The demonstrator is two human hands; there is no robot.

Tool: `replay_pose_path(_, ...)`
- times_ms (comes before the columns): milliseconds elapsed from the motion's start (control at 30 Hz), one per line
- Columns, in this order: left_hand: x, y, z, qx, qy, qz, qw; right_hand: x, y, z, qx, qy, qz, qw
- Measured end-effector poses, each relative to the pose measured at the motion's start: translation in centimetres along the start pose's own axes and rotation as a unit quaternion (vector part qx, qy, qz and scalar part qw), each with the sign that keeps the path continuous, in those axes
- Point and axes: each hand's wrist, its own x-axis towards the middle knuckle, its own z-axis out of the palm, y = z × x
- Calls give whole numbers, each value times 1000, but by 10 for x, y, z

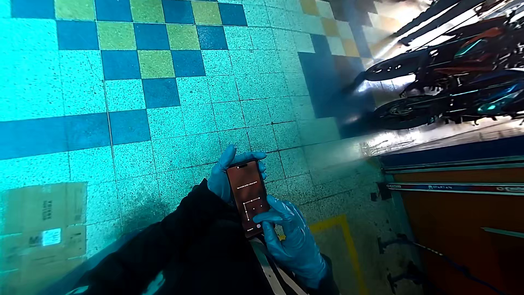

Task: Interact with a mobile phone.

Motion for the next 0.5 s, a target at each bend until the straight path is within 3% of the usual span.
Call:
replay_pose_path(333,-3,-1,2,-9,10,-6,1000,-2,15,-13,-14,50,36,998)
replay_pose_path(500,0,-14,-17,-99,-71,-4,993,7,10,-21,98,123,28,987)
